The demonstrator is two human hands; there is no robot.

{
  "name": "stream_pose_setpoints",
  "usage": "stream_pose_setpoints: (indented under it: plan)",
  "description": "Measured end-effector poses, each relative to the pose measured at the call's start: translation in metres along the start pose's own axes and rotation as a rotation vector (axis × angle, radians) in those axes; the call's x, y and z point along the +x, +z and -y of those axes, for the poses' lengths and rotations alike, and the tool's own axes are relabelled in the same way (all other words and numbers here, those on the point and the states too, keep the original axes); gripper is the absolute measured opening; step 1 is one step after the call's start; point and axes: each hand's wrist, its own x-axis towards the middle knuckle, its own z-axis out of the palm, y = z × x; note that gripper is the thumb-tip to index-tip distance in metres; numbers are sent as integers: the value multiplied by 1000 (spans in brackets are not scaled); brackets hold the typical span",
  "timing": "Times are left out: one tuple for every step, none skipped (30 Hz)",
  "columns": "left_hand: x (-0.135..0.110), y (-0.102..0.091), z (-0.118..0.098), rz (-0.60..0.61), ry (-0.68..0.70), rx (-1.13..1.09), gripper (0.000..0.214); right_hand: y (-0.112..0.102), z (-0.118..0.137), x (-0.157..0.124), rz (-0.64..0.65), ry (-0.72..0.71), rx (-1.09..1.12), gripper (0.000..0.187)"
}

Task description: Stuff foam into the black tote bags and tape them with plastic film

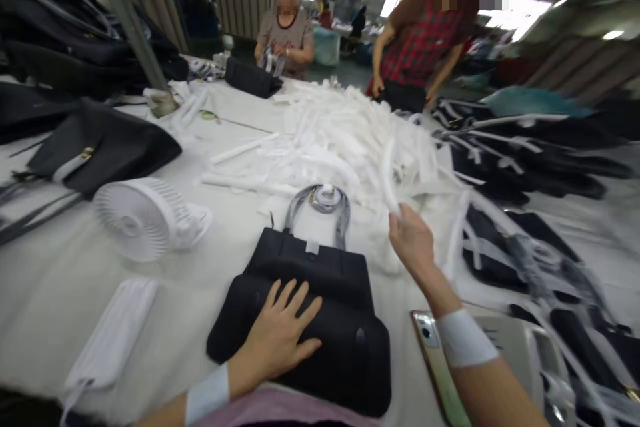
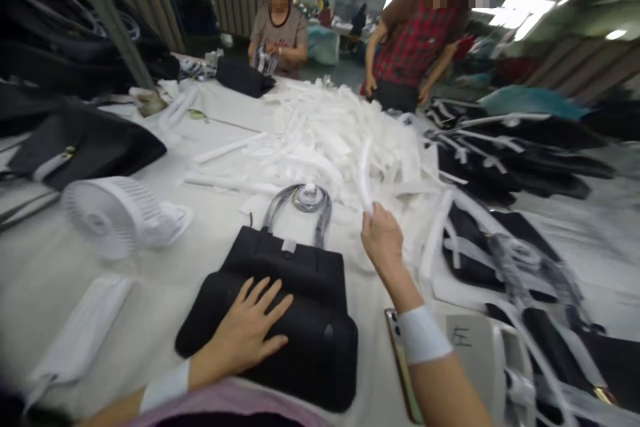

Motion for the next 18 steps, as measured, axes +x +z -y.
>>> stream_pose_setpoints:
  plan:
    - [1,-4,0,22,-15,-41,66,-5,13,-8,13,-86,47,41]
    - [2,-6,0,36,-25,-72,66,-9,25,-18,29,-245,149,42]
    - [2,-8,0,41,-33,-94,66,-13,36,-29,99,-378,252,41]
    - [2,-11,0,37,-38,-108,66,-16,44,-42,179,-470,345,38]
    - [1,-14,0,28,-41,-116,66,-17,50,-55,268,-532,423,36]
    - [0,-18,0,15,-38,-121,66,-16,53,-67,363,-563,475,34]
    - [-1,-24,-1,-1,-25,-124,66,-13,54,-79,458,-572,506,33]
    - [-2,-31,-1,-17,-2,-127,65,-10,53,-88,553,-572,520,33]
    - [-4,-39,-2,-26,30,-131,64,-6,50,-95,648,-566,525,35]
    - [-5,-48,-2,-24,65,-135,63,-2,47,-100,741,-551,527,37]
    - [-6,-58,-2,-14,97,-137,63,1,43,-103,831,-530,530,39]
    - [-7,-67,-2,4,122,-136,63,2,41,-104,914,-496,535,41]
    - [-8,-76,-2,28,134,-130,64,2,39,-105,983,-455,541,43]
    - [-8,-84,-2,53,138,-118,66,2,38,-105,1038,-409,546,45]
    - [-8,-90,-2,75,137,-102,68,1,38,-105,1085,-370,550,47]
    - [-7,-96,-3,94,131,-84,69,0,40,-105,1126,-340,556,49]
    - [-6,-99,-3,114,120,-66,70,-1,42,-106,1161,-321,564,50]
    - [-4,-102,-4,133,105,-49,70,-2,45,-106,1193,-310,574,50]
